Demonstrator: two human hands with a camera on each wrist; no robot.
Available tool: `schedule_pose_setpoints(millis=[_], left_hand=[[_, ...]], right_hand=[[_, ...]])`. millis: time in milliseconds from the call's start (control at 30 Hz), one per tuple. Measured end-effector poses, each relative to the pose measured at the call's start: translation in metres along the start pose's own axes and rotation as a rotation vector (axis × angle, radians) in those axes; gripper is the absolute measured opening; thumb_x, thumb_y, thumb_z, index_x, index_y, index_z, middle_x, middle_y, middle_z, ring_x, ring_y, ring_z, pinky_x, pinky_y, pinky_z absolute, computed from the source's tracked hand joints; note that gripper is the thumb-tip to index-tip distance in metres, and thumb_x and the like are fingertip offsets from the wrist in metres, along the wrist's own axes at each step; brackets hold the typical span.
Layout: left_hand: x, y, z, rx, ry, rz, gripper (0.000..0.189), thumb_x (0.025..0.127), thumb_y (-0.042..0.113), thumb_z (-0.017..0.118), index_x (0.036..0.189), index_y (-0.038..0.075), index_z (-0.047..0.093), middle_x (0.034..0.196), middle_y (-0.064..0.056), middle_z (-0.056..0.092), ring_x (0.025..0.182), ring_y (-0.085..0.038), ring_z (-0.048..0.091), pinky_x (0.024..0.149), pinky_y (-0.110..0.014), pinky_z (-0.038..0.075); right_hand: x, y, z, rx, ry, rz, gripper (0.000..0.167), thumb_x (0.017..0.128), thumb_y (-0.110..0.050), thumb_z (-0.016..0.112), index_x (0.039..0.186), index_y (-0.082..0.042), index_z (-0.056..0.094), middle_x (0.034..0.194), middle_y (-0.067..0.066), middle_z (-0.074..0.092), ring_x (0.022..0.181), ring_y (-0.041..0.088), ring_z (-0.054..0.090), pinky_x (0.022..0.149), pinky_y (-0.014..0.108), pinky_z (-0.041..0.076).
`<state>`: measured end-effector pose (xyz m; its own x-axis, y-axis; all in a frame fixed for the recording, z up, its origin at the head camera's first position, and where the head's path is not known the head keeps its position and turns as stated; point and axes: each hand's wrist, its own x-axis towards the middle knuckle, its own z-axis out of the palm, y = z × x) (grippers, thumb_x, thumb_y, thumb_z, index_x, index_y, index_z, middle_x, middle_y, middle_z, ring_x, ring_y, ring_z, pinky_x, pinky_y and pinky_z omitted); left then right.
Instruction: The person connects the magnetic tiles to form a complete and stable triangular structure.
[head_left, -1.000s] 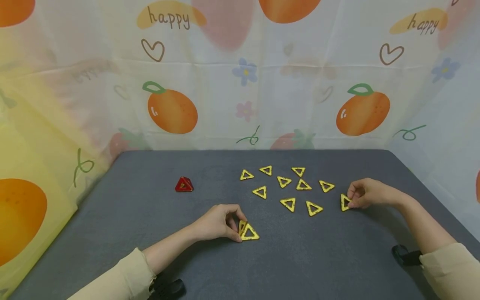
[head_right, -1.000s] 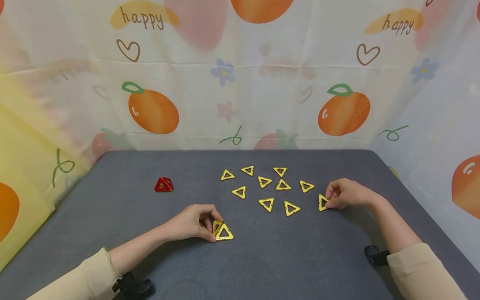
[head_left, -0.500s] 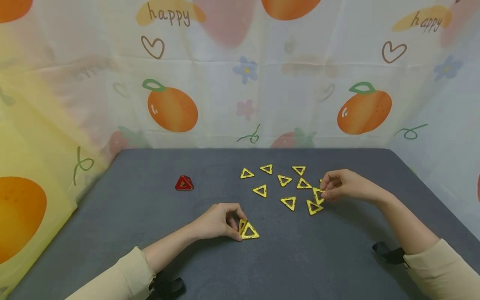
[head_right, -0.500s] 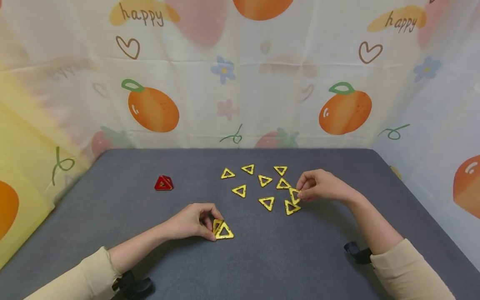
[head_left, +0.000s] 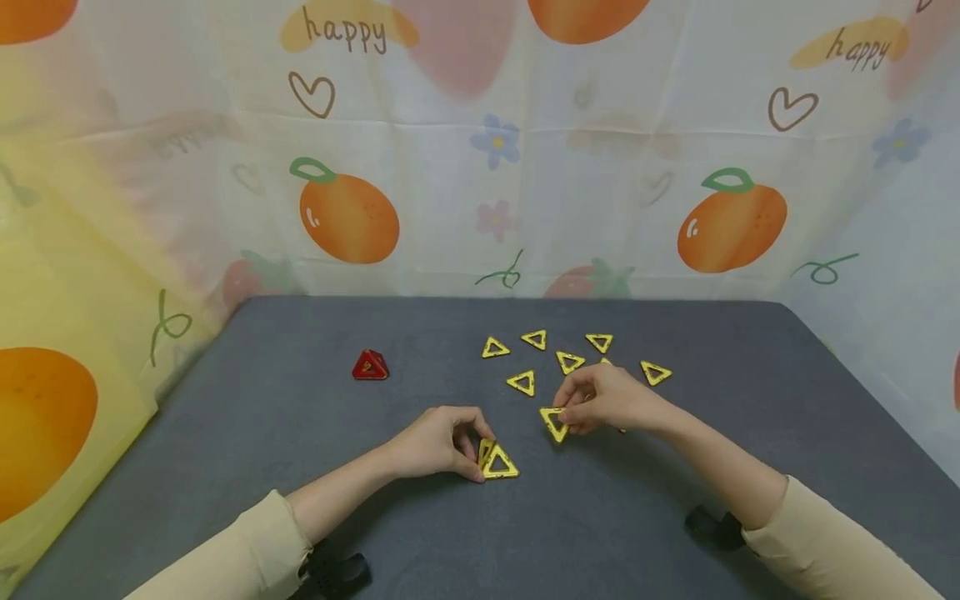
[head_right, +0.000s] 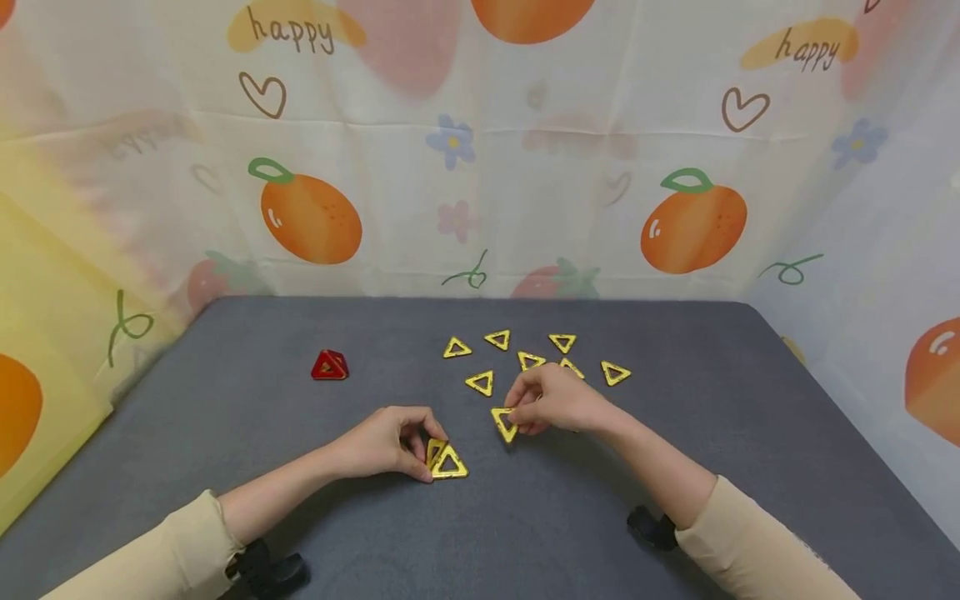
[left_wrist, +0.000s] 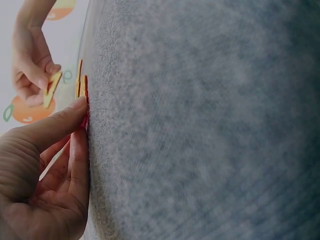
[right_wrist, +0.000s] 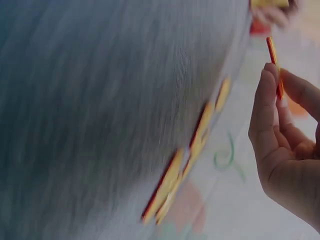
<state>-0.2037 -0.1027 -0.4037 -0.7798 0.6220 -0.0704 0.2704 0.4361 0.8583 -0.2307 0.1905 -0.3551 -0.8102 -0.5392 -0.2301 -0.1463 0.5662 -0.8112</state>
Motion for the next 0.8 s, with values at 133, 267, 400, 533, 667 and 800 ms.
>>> schedule_pose_setpoints(millis=[133, 267, 400, 533, 667, 800], left_hand=[[0.001, 0.000, 0.001, 0.009, 0.002, -0.006, 0.037, 0.071, 0.011, 0.088, 0.102, 0.011, 0.068, 0.080, -0.009, 0.071, 0.070, -0.012, 0.066, 0.062, -0.024, 0.053], [0.001, -0.001, 0.000, 0.010, 0.000, -0.004, 0.037, 0.071, 0.010, 0.088, 0.102, 0.010, 0.067, 0.080, -0.009, 0.071, 0.069, -0.012, 0.066, 0.062, -0.024, 0.053], [0.001, -0.001, 0.001, 0.007, 0.000, -0.001, 0.037, 0.072, 0.010, 0.087, 0.102, 0.010, 0.068, 0.081, -0.009, 0.072, 0.070, -0.011, 0.066, 0.063, -0.023, 0.054], [0.001, 0.000, 0.001, 0.013, 0.002, -0.003, 0.036, 0.071, 0.010, 0.088, 0.102, 0.011, 0.068, 0.081, -0.009, 0.072, 0.070, -0.011, 0.066, 0.063, -0.023, 0.054], [0.001, 0.001, 0.001, 0.022, 0.003, -0.003, 0.036, 0.071, 0.009, 0.088, 0.101, 0.011, 0.068, 0.081, -0.008, 0.072, 0.069, -0.010, 0.065, 0.062, -0.023, 0.054], [0.002, 0.001, 0.001, 0.020, 0.003, -0.004, 0.036, 0.071, 0.009, 0.088, 0.101, 0.011, 0.068, 0.080, -0.008, 0.072, 0.069, -0.010, 0.065, 0.062, -0.023, 0.053]], right_hand=[[0.008, -0.009, 0.022, -0.023, -0.010, -0.007, 0.011, 0.091, -0.011, 0.069, 0.098, -0.004, 0.070, 0.082, 0.009, 0.075, 0.073, 0.019, 0.071, 0.068, 0.035, 0.060], [0.012, -0.017, 0.037, -0.064, 0.003, -0.006, 0.007, 0.090, -0.011, 0.069, 0.095, -0.007, 0.072, 0.077, 0.006, 0.075, 0.068, 0.017, 0.071, 0.065, 0.031, 0.059], [0.015, -0.021, 0.044, -0.087, 0.020, -0.003, 0.006, 0.089, -0.011, 0.069, 0.094, -0.009, 0.072, 0.075, 0.004, 0.075, 0.066, 0.016, 0.071, 0.064, 0.029, 0.058], [0.016, -0.023, 0.048, -0.098, 0.030, 0.005, 0.006, 0.089, -0.010, 0.069, 0.093, -0.009, 0.072, 0.075, 0.003, 0.075, 0.065, 0.015, 0.070, 0.063, 0.028, 0.057], [0.017, -0.022, 0.049, -0.109, 0.026, -0.008, 0.007, 0.088, -0.008, 0.068, 0.094, -0.007, 0.072, 0.074, 0.005, 0.075, 0.064, 0.014, 0.070, 0.062, 0.028, 0.057], [0.018, -0.021, 0.049, -0.112, 0.028, -0.028, 0.008, 0.088, -0.007, 0.067, 0.094, -0.006, 0.072, 0.074, 0.006, 0.075, 0.063, 0.014, 0.069, 0.061, 0.028, 0.057]])
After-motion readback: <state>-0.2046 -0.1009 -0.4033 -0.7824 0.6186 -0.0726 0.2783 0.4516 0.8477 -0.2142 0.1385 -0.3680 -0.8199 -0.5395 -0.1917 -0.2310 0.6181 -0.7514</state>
